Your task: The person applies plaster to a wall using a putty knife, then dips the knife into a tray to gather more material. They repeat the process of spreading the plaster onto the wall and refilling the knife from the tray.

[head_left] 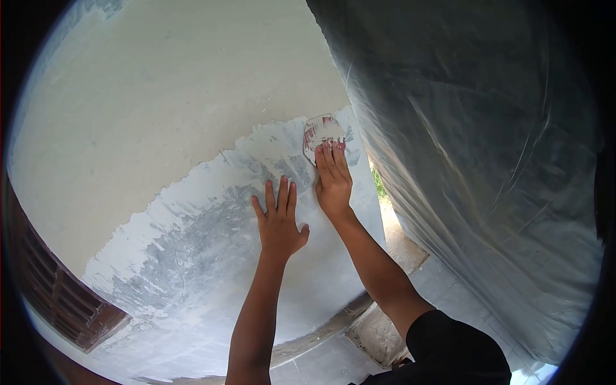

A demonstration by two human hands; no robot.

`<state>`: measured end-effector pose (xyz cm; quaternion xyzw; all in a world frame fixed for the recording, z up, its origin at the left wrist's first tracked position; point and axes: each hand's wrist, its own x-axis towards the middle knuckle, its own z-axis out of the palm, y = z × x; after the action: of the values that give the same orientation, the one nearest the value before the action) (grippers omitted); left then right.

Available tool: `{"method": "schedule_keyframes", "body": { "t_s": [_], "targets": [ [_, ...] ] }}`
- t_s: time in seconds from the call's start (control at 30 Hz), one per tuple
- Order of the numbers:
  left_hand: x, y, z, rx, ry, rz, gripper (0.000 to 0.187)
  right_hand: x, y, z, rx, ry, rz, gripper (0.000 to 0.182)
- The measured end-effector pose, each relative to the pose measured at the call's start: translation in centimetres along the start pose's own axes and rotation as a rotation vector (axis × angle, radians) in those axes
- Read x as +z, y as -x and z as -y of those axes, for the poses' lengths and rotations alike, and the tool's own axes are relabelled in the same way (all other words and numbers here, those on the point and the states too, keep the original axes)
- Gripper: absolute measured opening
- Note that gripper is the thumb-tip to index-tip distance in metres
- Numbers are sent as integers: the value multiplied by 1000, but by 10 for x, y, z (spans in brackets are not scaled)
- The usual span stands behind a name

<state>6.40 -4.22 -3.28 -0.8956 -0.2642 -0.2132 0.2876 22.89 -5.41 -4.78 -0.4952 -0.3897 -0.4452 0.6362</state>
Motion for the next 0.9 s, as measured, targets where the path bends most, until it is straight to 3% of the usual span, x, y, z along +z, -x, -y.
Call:
{"method": "schedule_keyframes", "body": {
  "t_s": [0.13, 0.4, 0.67, 0.73, 0.9],
  "targets": [
    [0, -1, 0, 4, 5, -11, 102, -19, 8, 1, 8, -15, 60, 54],
    [-2, 1, -2, -40, -3, 12, 102, -25, -15, -10, 48, 76, -79, 61],
    [-2, 0, 0, 5, -45, 12, 101, -6, -11, -16, 94, 142, -67, 56],
    [-2, 0, 0, 3, -40, 21, 102, -4, 1, -14, 86, 135, -48, 63],
    [0, -1, 1, -6, -35, 16, 102, -25, 6, -20, 120, 107, -67, 59]
  ]
}}
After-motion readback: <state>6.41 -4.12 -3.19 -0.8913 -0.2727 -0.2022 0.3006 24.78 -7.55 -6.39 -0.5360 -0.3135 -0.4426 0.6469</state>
